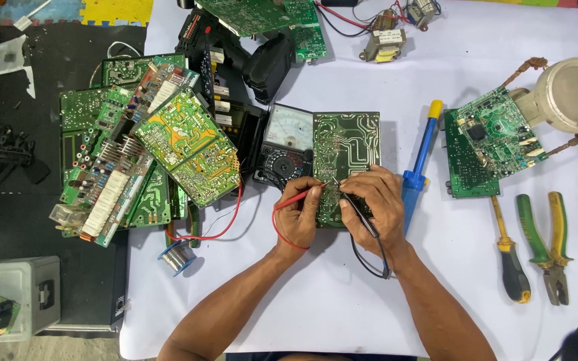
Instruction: Testing electronic components on a circuit board using an analog multimeter.
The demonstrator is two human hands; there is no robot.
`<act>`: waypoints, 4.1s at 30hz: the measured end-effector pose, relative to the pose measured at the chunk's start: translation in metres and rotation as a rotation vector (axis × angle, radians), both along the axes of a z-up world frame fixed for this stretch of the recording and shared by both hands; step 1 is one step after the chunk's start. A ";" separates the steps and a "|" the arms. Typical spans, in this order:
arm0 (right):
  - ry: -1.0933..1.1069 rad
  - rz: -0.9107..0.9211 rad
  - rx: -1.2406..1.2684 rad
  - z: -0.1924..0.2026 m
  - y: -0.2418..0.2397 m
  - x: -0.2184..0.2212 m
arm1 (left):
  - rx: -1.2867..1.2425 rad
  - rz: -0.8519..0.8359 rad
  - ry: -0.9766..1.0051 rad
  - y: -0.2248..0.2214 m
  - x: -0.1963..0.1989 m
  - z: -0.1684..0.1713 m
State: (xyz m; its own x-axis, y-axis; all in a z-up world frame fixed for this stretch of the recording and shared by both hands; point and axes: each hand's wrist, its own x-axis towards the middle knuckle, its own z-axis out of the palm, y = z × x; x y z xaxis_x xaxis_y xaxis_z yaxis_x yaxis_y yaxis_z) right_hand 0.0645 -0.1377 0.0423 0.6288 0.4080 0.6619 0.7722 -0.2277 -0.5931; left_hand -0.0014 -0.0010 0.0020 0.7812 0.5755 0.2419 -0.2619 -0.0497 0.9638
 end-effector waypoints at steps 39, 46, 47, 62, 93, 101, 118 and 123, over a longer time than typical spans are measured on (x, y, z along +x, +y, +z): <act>0.033 0.054 0.044 0.006 0.000 0.001 | 0.006 0.010 0.009 0.006 0.001 -0.004; 0.054 0.028 0.051 0.004 0.001 0.000 | -0.023 -0.032 0.022 0.005 -0.001 0.001; 0.057 0.040 0.054 0.003 0.000 0.000 | -0.025 -0.040 0.017 0.005 -0.001 0.001; 0.080 0.065 0.047 0.003 -0.001 0.003 | -0.058 -0.069 -0.030 0.006 -0.001 0.002; 0.005 0.015 -0.075 0.019 -0.002 -0.003 | -0.079 -0.112 0.044 0.006 -0.001 -0.002; 0.069 -0.076 -0.080 0.004 -0.004 -0.004 | -0.093 -0.067 0.085 0.005 0.001 -0.015; 0.182 -0.101 -0.038 0.005 -0.007 -0.006 | -0.056 -0.039 0.074 0.005 0.001 -0.031; 0.106 -0.119 -0.036 0.009 -0.006 -0.005 | -0.054 -0.035 0.069 0.010 0.001 -0.039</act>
